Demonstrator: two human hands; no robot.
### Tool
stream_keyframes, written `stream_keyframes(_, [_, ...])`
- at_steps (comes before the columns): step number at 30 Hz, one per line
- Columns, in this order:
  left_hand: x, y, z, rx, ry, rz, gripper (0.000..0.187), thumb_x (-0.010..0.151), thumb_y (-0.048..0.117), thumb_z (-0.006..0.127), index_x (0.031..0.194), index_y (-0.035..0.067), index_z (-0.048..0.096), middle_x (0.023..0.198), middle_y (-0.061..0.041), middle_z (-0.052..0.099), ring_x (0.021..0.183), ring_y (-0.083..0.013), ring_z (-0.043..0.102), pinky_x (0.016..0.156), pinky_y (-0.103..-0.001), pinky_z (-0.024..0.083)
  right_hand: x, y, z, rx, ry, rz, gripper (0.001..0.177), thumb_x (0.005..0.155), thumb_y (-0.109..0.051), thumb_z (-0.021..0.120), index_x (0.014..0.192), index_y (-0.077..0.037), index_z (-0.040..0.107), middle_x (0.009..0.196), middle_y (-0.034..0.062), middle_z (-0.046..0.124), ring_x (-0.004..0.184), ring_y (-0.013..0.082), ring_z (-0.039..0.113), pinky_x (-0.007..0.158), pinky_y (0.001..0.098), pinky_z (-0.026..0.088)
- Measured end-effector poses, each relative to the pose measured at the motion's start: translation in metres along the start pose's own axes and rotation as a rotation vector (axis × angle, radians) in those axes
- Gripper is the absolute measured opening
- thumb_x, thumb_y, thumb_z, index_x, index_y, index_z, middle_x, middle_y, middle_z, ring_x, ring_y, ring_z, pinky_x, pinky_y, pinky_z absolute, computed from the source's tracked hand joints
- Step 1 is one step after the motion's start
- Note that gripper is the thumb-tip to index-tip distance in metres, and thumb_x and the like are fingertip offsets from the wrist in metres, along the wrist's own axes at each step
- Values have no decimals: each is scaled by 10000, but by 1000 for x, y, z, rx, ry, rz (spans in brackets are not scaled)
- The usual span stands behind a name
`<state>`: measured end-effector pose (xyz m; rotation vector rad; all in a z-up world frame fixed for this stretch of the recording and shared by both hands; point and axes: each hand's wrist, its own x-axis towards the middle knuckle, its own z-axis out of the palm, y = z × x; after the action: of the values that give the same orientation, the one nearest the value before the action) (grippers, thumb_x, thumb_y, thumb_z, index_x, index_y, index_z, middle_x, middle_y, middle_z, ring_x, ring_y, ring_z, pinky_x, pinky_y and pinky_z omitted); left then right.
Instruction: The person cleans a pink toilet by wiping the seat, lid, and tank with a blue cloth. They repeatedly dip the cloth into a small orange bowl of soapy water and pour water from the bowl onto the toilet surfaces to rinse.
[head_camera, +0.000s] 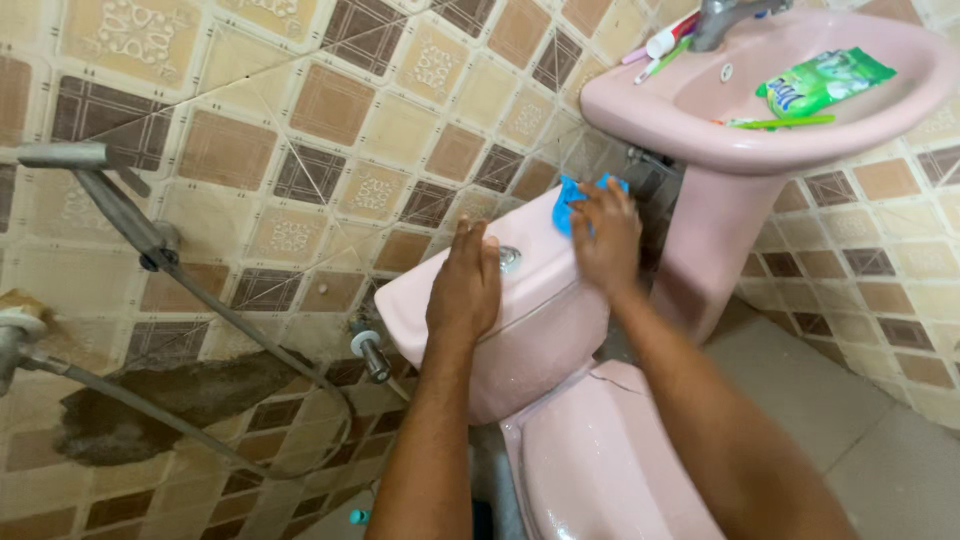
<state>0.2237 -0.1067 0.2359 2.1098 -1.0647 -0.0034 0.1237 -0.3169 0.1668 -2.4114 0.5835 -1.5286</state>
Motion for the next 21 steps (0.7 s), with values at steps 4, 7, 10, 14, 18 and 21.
stream_keyframes(4, [-6, -4, -4, 36, 5, 13, 578, 1041, 442, 336, 1473, 99, 511, 1613, -192, 378, 1385, -399, 462, 1136, -468, 389, -91, -88, 30, 99, 270, 103, 353, 1115, -236, 461, 1344, 9, 572, 1520, 197, 506, 1489, 490, 374, 1219, 580, 317])
stream_keyframes(7, [-8, -6, 0, 251, -48, 32, 571, 1031, 442, 352, 1458, 103, 521, 1595, -199, 395, 1370, -393, 472, 1130, -488, 379, -139, -153, 44, 183, 186, 236, 371, 1108, -256, 466, 1347, 15, 551, 1506, 215, 494, 1463, 492, 380, 1204, 583, 320])
stream_keyframes(10, [-15, -11, 0, 420, -41, 96, 573, 1040, 467, 361, 1442, 98, 538, 1569, -212, 416, 1438, -361, 425, 1144, -502, 351, -143, -154, 54, 201, 166, 329, 393, 1101, -276, 471, 1351, 22, 530, 1492, 233, 482, 1437, 493, 385, 1189, 586, 322])
stream_keyframes(14, [-18, -21, -5, 474, -120, 85, 613, 1039, 484, 330, 1474, 80, 486, 1595, -197, 372, 1462, -341, 370, 1170, -506, 301, -126, -77, 67, 208, 243, 574, 426, 1091, -302, 478, 1355, 30, 501, 1474, 257, 465, 1403, 495, 393, 1169, 590, 325])
stream_keyframes(18, [-18, -18, -10, 442, -178, 42, 633, 1037, 502, 292, 1494, 91, 444, 1611, -156, 336, 1488, -326, 305, 1191, -500, 255, -165, -36, 88, 309, 167, 966, 462, 1081, -329, 486, 1360, 39, 473, 1455, 282, 449, 1368, 498, 401, 1150, 594, 328])
stream_keyframes(21, [-19, -18, -10, 441, -183, 55, 625, 1044, 479, 297, 1501, 80, 447, 1618, -153, 341, 1498, -327, 308, 1195, -510, 258, -241, -75, 117, 322, 89, 1091, 491, 1073, -349, 491, 1363, 45, 452, 1441, 300, 437, 1342, 499, 407, 1135, 597, 330])
